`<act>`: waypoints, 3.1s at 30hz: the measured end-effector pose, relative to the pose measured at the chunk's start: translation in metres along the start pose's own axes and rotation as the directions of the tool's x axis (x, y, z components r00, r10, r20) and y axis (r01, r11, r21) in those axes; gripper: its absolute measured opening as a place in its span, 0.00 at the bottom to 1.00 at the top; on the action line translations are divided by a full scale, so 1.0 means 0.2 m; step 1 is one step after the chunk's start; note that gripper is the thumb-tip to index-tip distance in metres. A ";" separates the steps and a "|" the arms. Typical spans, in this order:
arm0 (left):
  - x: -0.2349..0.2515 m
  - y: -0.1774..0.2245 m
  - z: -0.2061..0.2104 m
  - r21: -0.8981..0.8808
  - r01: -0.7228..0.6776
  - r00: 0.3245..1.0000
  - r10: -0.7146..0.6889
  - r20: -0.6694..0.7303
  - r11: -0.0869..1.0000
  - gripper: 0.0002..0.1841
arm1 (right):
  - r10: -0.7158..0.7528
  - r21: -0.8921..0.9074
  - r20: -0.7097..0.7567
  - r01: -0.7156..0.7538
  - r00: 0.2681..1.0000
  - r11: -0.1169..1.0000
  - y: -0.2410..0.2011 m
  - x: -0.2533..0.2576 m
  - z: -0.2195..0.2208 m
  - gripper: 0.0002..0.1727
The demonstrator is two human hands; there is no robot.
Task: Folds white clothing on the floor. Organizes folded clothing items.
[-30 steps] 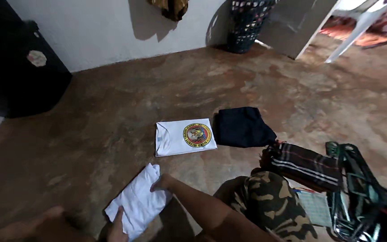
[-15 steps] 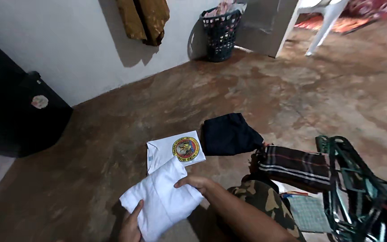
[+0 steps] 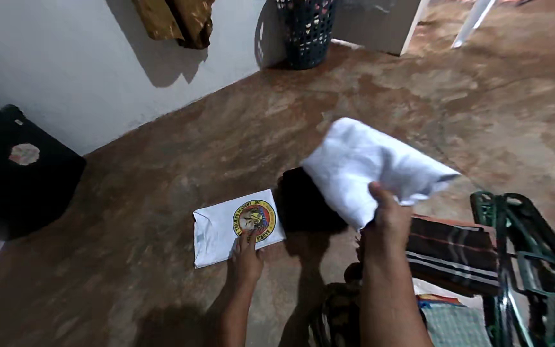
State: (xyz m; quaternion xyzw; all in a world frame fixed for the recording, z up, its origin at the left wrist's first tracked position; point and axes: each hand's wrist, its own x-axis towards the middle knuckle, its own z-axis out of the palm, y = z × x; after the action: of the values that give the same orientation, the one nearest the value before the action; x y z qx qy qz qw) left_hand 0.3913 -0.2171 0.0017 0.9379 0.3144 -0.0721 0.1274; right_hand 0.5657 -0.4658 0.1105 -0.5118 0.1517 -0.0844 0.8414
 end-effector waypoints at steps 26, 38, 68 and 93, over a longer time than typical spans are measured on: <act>0.21 0.75 0.07 -0.802 0.573 0.812 -0.244 0.530 0.168 0.36 | 0.059 0.316 -0.410 0.081 0.910 0.945 0.03 0.15 -0.11 0.16; 0.58 0.35 -0.33 -0.232 0.136 0.979 -0.166 -0.117 0.963 0.30 | 0.105 0.347 -0.377 0.035 0.920 0.937 0.03 0.16 -0.09 0.14; 0.27 0.54 -0.10 -0.950 0.137 0.957 -0.286 0.053 0.279 0.33 | 0.177 0.297 -0.270 -0.093 0.946 0.950 0.17 0.16 -0.04 0.24; 0.15 0.09 -0.25 -0.788 -0.390 0.883 -0.435 -0.174 -0.476 0.29 | 0.608 0.266 0.143 -0.622 0.781 0.736 0.91 -0.43 0.30 0.29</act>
State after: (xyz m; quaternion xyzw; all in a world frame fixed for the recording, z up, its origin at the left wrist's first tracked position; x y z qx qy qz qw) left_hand 0.4289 -0.1991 0.0458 0.3239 0.2582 0.4595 0.7856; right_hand 0.5038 -0.3062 -0.0118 -0.3017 0.2782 0.1883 0.8923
